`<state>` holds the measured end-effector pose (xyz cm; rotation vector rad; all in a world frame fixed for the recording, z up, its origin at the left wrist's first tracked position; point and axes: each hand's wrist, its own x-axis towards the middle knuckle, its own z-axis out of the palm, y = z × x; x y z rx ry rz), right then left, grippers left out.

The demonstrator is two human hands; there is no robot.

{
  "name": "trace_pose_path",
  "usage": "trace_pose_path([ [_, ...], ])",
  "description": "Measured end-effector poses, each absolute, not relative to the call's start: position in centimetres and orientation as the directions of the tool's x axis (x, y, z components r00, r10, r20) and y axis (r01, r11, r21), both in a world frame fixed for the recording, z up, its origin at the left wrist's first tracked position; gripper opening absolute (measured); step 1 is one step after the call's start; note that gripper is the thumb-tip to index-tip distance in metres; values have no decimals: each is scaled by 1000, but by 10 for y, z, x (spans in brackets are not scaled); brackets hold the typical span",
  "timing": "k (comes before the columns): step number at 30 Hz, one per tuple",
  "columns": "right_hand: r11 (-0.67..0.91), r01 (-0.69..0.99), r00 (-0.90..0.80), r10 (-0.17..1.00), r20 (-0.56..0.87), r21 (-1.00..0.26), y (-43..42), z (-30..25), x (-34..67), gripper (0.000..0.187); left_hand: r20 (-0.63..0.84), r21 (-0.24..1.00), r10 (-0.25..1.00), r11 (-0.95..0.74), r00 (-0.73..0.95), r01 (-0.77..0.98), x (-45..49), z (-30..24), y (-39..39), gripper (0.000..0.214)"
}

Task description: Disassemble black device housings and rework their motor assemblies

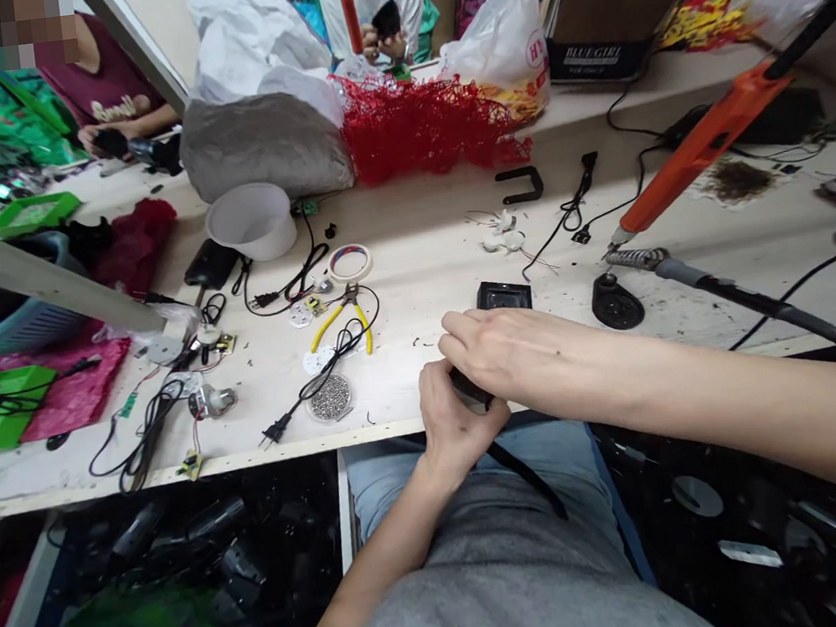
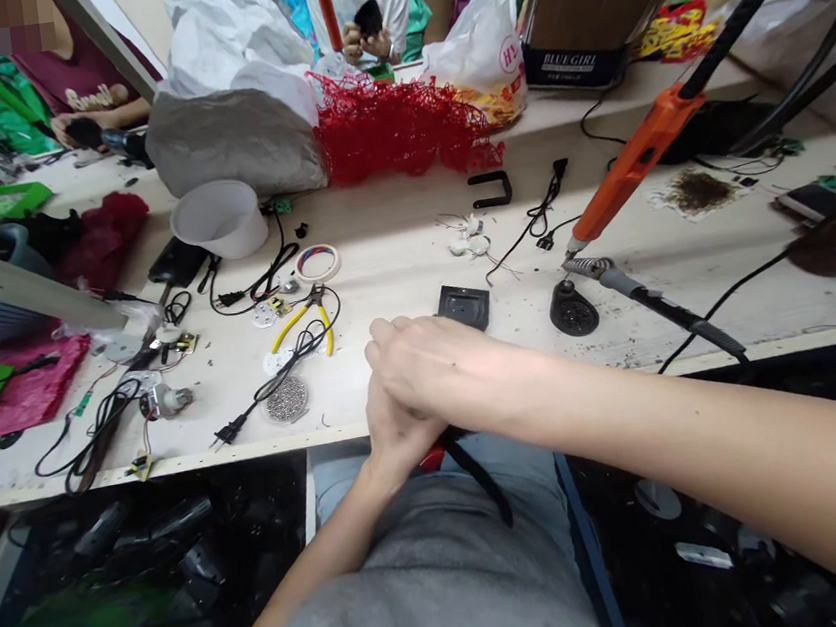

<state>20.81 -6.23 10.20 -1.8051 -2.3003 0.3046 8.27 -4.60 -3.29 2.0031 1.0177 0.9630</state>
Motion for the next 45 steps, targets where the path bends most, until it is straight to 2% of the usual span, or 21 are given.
trace_pose_path([
  [2, 251, 950, -271, 958, -91, -189, -66, 109, 207, 27, 389, 755, 817, -548, 427, 360, 81, -35, -46, 49],
  [5, 228, 972, -233, 943, -237, -50, -74, 110, 202, 25, 516, 676, 750, -654, 414, 341, 79, -39, -46, 44],
  [8, 255, 966, -220, 904, -366, 49, -82, 105, 199, 25, 581, 647, 708, -701, 401, 300, 79, -44, -47, 49],
  [10, 273, 956, -207, 889, -409, 110, -87, 103, 197, 28, 571, 663, 714, -692, 406, 285, 80, -49, -48, 53],
  [13, 250, 956, -173, 902, -396, 153, -94, 103, 195, 35, 544, 693, 733, -667, 407, 274, 82, -55, -50, 54],
  [17, 167, 984, -148, 957, -248, 56, -105, 90, 199, 34, 590, 676, 733, -678, 339, 288, 81, -62, -49, 54],
  [21, 77, 979, -81, 997, -10, -191, -113, 62, 210, 27, 633, 617, 708, -706, 314, 348, 75, -63, -44, 58],
  [24, 82, 910, -17, 987, 160, -407, -118, 46, 219, 20, 650, 586, 695, -716, 308, 380, 69, -60, -38, 57],
  [26, 105, 850, 14, 975, 221, -516, -122, 41, 225, 15, 647, 584, 702, -707, 296, 399, 64, -59, -35, 56],
  [28, 97, 814, 56, 969, 242, -573, -126, 40, 231, 11, 637, 595, 717, -690, 283, 412, 61, -57, -33, 57],
  [31, 69, 793, 102, 965, 243, -605, -130, 40, 234, 10, 624, 614, 732, -675, 273, 409, 59, -57, -31, 57],
  [34, 93, 791, 76, 966, 249, -605, -131, 40, 229, 12, 629, 609, 727, -681, 277, 407, 59, -58, -32, 58],
  [38, 137, 866, -20, 970, 241, -481, -125, 46, 218, 19, 656, 574, 697, -710, 290, 408, 61, -60, -33, 58],
  [40, 146, 904, -65, 976, 208, -402, -120, 51, 214, 22, 659, 565, 693, -712, 291, 416, 62, -61, -34, 58],
  [42, 151, 915, -95, 982, 166, -375, -114, 56, 212, 22, 662, 553, 688, -716, 297, 426, 62, -64, -34, 59],
  [45, 99, 867, -65, 994, 85, -489, -105, 57, 211, 18, 668, 537, 679, -723, 304, 435, 61, -69, -34, 58],
])
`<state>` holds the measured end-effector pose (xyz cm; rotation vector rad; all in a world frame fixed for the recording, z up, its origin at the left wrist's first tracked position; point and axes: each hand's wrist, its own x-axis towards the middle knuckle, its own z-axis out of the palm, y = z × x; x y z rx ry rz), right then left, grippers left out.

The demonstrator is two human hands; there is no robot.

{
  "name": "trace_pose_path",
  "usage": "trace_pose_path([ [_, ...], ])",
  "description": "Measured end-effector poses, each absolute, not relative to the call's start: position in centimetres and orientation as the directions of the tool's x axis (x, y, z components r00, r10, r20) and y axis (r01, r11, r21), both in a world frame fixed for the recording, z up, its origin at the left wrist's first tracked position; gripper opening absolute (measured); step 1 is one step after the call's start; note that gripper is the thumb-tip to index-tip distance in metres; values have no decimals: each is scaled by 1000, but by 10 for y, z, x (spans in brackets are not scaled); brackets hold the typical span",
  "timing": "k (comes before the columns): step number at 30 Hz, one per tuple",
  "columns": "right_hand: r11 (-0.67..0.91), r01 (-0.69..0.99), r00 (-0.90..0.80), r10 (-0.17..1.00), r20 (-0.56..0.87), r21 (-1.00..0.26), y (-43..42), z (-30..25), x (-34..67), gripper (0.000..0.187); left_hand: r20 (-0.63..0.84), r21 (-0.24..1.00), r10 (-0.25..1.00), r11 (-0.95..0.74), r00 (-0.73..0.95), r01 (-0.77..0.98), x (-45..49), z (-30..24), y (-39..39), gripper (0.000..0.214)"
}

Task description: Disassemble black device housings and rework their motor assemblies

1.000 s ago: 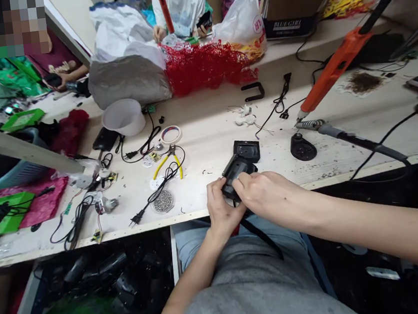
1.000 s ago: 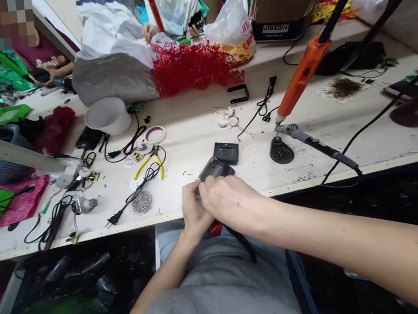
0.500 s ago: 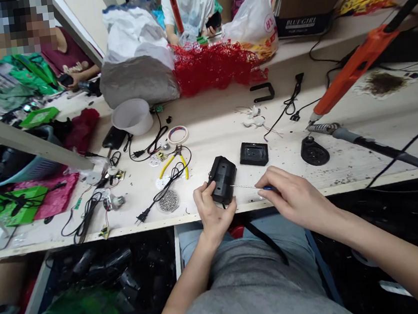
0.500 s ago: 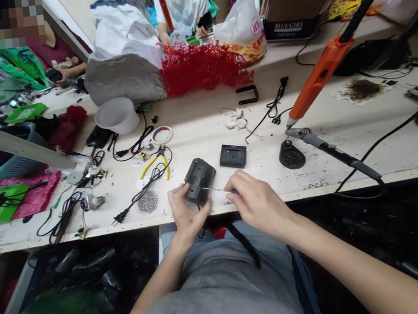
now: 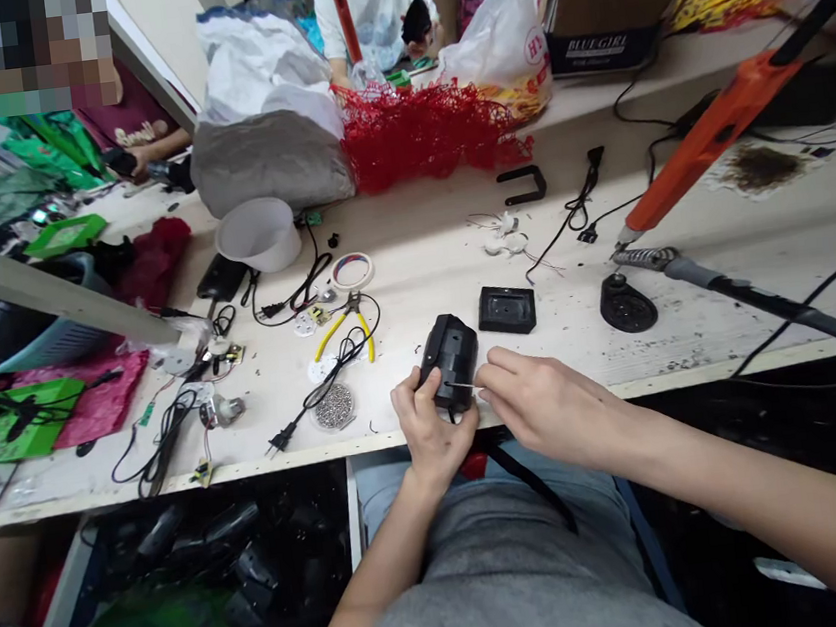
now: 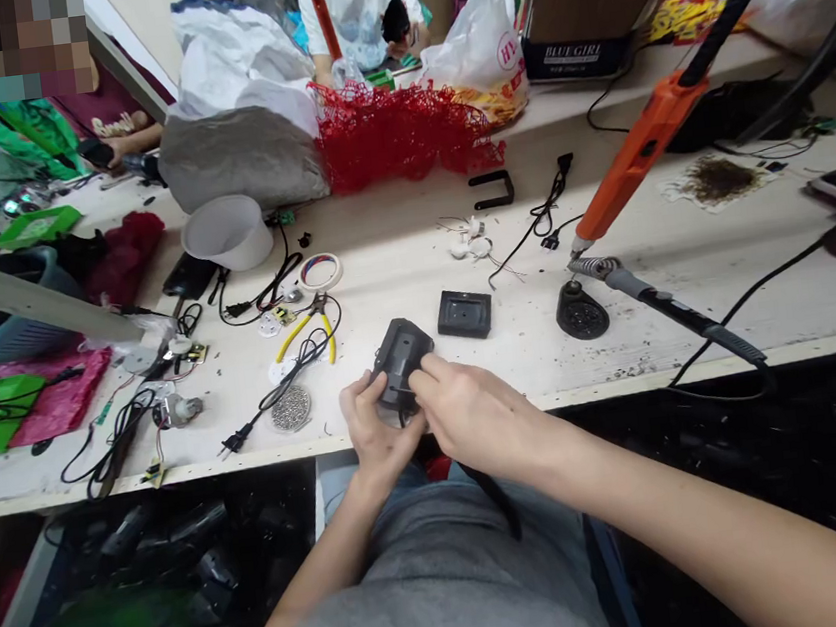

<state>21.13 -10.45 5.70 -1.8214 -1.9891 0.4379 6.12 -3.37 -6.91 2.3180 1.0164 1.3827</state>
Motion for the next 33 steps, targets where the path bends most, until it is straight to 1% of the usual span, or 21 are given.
trace_pose_path([
  [2, -36, 750, 26, 999, -26, -660, -98, 55, 211, 17, 676, 530, 675, -724, 296, 441, 61, -72, -34, 58],
  [4, -267, 499, 126, 964, -236, -825, -94, 52, 209, 16, 685, 517, 668, -726, 291, 453, 61, -75, -34, 57],
  [6, -496, 177, 142, 867, -477, -850, -90, 49, 207, 15, 688, 499, 661, -730, 298, 468, 62, -76, -34, 56],
  [7, -559, 67, 130, 826, -548, -827, -89, 47, 206, 14, 688, 489, 657, -734, 309, 472, 62, -76, -34, 56],
  [8, -575, 33, 131, 813, -567, -817, -88, 46, 206, 13, 687, 481, 652, -738, 320, 473, 62, -76, -34, 56],
  [9, -547, 86, 151, 833, -532, -833, -87, 45, 205, 13, 686, 476, 649, -742, 328, 472, 62, -76, -34, 55],
  [11, -348, 412, 154, 938, -312, -842, -86, 44, 205, 14, 681, 486, 656, -738, 326, 469, 62, -77, -33, 56],
  [12, -189, 611, 81, 981, -177, -769, -85, 45, 205, 16, 677, 497, 664, -731, 318, 468, 62, -77, -33, 56],
  [14, 153, 861, -185, 983, -17, -485, -85, 47, 207, 24, 667, 526, 686, -711, 292, 467, 62, -78, -33, 56],
  [16, 386, 892, -399, 917, -8, -235, -85, 51, 209, 28, 665, 539, 695, -700, 274, 470, 63, -78, -33, 53],
  [17, 433, 885, -442, 897, -13, -173, -85, 52, 210, 29, 671, 536, 693, -700, 265, 472, 63, -78, -33, 52],
  [19, 395, 896, -401, 916, 11, -205, -83, 54, 211, 25, 684, 521, 681, -706, 260, 480, 62, -76, -33, 51],
  [21, 175, 891, -187, 982, 13, -419, -78, 53, 210, 15, 689, 505, 676, -707, 262, 495, 60, -73, -31, 51],
  [22, 7, 829, -45, 998, -54, -559, -75, 51, 209, 10, 683, 500, 679, -703, 268, 506, 58, -72, -29, 50],
  [24, -354, 546, 139, 932, -335, -759, -67, 48, 205, 20, 668, 488, 685, -698, 291, 524, 53, -69, -24, 48],
  [26, -588, 259, 102, 806, -583, -767, -59, 46, 203, 30, 653, 473, 686, -700, 320, 536, 48, -68, -18, 47],
  [27, -621, 203, 66, 780, -623, -757, -56, 46, 202, 30, 648, 464, 686, -700, 331, 542, 46, -67, -15, 47],
  [28, -596, 222, 57, 798, -600, -772, -54, 45, 202, 27, 645, 456, 686, -700, 337, 550, 44, -67, -13, 47],
  [30, -399, 427, 71, 910, -409, -812, -54, 44, 205, 19, 648, 431, 676, -705, 350, 563, 40, -66, -9, 48],
  [32, -151, 640, 33, 985, -169, -753, -58, 40, 213, 15, 665, 384, 646, -727, 375, 570, 37, -63, -5, 48],
  [33, -77, 698, 11, 995, -97, -712, -62, 36, 218, 13, 676, 352, 624, -741, 393, 571, 35, -61, -3, 47],
])
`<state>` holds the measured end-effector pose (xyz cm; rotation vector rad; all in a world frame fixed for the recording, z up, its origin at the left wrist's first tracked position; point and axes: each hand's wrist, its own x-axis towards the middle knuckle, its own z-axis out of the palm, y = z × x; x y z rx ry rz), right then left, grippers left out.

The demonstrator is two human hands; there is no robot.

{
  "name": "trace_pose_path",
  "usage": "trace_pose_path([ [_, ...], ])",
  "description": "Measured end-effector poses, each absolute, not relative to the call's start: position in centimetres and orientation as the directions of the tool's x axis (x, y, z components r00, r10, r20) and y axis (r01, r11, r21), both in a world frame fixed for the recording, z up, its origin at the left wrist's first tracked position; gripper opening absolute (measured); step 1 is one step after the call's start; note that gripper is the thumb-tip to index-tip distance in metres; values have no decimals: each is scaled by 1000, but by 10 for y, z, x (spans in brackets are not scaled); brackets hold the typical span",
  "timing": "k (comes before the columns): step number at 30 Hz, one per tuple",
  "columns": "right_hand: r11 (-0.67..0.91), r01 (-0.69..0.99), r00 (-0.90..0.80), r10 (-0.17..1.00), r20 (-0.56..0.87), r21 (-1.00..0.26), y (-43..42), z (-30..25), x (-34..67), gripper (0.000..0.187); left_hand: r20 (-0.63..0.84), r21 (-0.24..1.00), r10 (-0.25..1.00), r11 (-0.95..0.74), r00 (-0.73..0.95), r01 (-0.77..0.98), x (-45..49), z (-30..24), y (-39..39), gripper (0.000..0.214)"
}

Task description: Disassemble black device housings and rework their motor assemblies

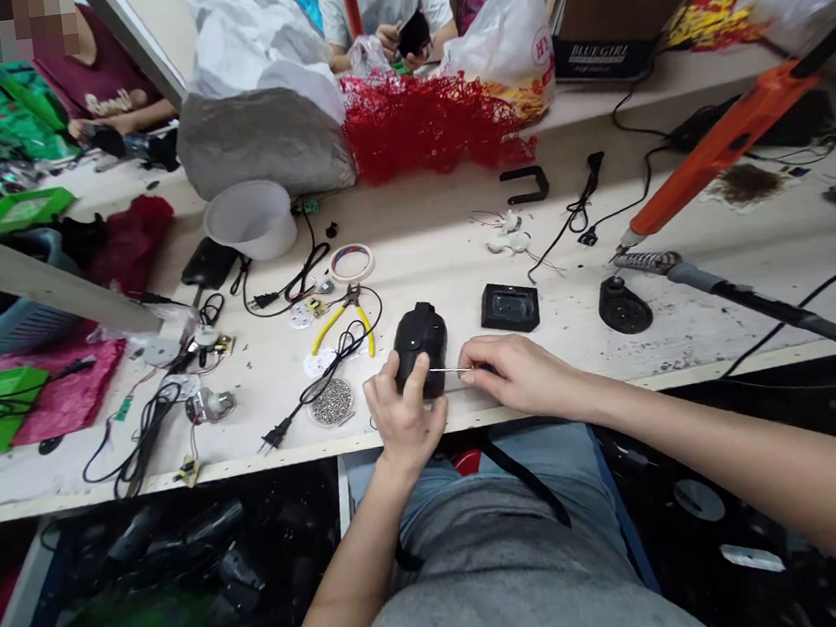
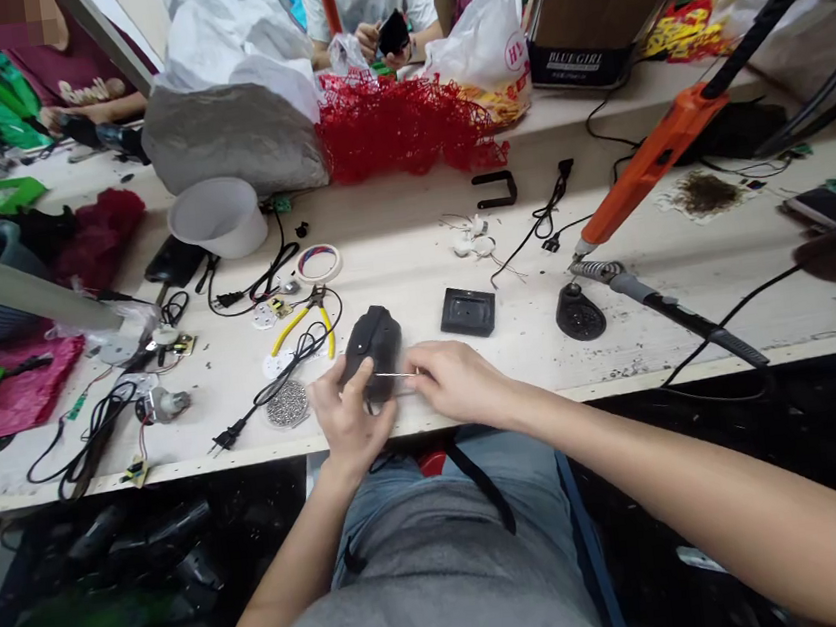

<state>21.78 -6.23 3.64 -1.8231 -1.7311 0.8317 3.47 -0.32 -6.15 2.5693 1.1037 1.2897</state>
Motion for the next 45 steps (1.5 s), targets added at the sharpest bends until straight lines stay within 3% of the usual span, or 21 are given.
trace_pose_path([
  [2, -76, 733, 34, 997, -76, -676, -72, 26, 230, 13, 692, 274, 566, -781, 448, 562, 31, -57, 1, 45],
  [6, -299, 639, 216, 954, -208, -709, -93, -1, 246, 16, 568, 142, 387, -916, 727, 376, 25, -43, 7, 53],
  [10, -366, 515, 274, 927, -255, -775, -108, -18, 246, 21, 381, 191, 235, -966, 894, 173, 26, -23, 9, 62],
  [13, -344, 470, 298, 929, -221, -813, -114, -21, 245, 21, 364, 287, 293, -938, 884, 193, 32, -12, 8, 53],
  [16, -310, 463, 339, 928, -158, -830, -116, -23, 247, 21, 461, 368, 454, -880, 762, 301, 40, -8, 5, 36],
  [21, -225, 501, 350, 936, -42, -836, -116, -37, 249, 20, 493, 313, 613, -787, 617, 531, 52, -17, -6, 34],
  [27, -169, 502, 381, 923, 41, -848, -116, -47, 248, 17, 480, 163, 567, -808, 670, 567, 55, -27, -12, 23],
  [30, -156, 488, 395, 917, 58, -859, -117, -48, 248, 17, 467, 92, 471, -868, 748, 489, 51, -24, -8, 28],
  [35, -124, 471, 404, 910, 89, -873, -118, -50, 247, 17, 304, -24, 294, -948, 906, 316, 46, -10, 2, 36],
  [42, -98, 446, 407, 907, 104, -889, -121, -49, 247, 20, 194, 38, 334, -942, 922, 333, 47, 3, 10, 43],
  [45, -111, 439, 414, 906, 92, -891, -121, -48, 247, 19, 233, 128, 364, -931, 902, 343, 47, 6, 9, 32],
])
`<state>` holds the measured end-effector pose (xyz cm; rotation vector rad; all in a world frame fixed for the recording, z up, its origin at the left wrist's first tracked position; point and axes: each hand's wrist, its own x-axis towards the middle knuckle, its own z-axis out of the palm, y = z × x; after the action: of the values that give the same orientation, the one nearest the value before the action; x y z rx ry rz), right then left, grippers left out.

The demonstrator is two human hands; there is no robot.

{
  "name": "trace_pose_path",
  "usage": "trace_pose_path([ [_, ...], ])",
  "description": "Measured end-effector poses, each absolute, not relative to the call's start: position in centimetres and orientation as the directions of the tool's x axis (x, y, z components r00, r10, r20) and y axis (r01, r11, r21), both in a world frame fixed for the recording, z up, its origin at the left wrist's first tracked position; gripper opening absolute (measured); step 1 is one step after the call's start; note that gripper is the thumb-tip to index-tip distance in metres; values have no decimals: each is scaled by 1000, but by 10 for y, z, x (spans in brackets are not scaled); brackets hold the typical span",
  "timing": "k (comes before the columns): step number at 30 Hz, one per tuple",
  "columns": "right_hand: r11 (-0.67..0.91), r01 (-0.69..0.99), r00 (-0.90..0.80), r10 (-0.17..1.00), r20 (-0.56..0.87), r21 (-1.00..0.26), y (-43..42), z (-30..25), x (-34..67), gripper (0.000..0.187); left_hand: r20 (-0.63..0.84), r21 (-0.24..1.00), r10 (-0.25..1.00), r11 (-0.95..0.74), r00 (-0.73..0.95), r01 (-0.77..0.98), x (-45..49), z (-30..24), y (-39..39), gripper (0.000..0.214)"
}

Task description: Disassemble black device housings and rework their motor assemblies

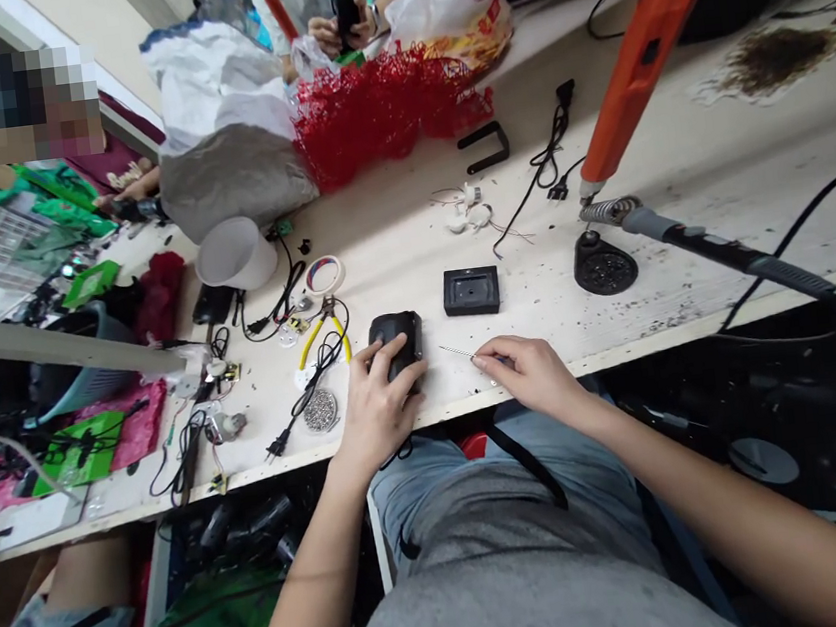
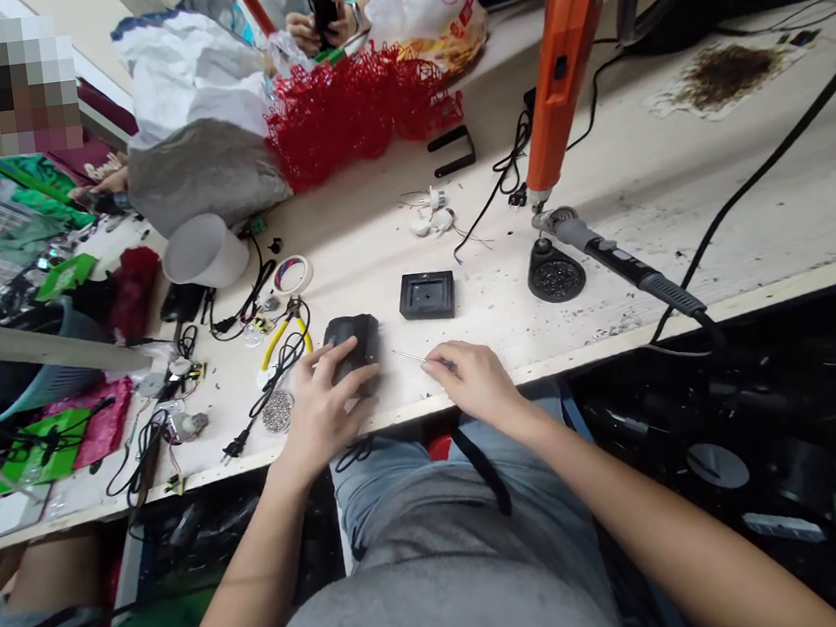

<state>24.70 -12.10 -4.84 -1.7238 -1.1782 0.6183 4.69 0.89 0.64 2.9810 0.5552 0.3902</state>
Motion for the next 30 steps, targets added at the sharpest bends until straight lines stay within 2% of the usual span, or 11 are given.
trace_pose_path([
  [3, -172, 437, 435, 900, 40, -883, -119, -48, 246, 18, 318, 279, 466, -878, 826, 388, 46, 4, 6, 21],
  [5, -223, 421, 456, 890, -7, -879, -113, -45, 244, 16, 371, 429, 609, -782, 701, 452, 45, -2, 5, 21],
  [7, -243, 403, 470, 882, -29, -882, -104, -42, 238, 12, 361, 594, 789, -605, 497, 529, 43, -7, 7, 33],
  [10, -219, 401, 453, 892, -16, -890, -84, -35, 223, 7, 196, 754, 941, -325, 276, 570, 39, -12, 14, 64],
  [13, -164, 415, 385, 923, 9, -895, -66, -29, 202, 6, 41, 839, 972, -159, 231, 520, 35, -12, 19, 85],
  [15, -123, 422, 337, 941, 30, -898, -58, -27, 189, 8, -39, 915, 979, -47, 203, 401, 35, -11, 19, 89],
  [17, -69, 424, 301, 951, 69, -903, -53, -27, 182, 16, -143, 979, 976, 115, 165, 167, 36, -10, 18, 83],
  [19, -11, 461, 290, 947, 139, -887, -51, -29, 181, 17, -275, 947, 948, 296, 162, -127, 37, -9, 17, 70],
  [22, -3, 586, 311, 924, 221, -810, -53, -36, 194, 25, -424, 746, 855, 516, 297, -421, 36, -9, 15, 51],
  [27, -189, 871, 314, 924, 217, -454, -61, -54, 226, 37, -463, 471, 666, 744, 585, -474, 29, -14, 12, 52],
  [30, -167, 901, 271, 938, 218, -399, -65, -54, 236, 36, -463, 392, 605, 795, 647, -463, 28, -22, 11, 55],
])
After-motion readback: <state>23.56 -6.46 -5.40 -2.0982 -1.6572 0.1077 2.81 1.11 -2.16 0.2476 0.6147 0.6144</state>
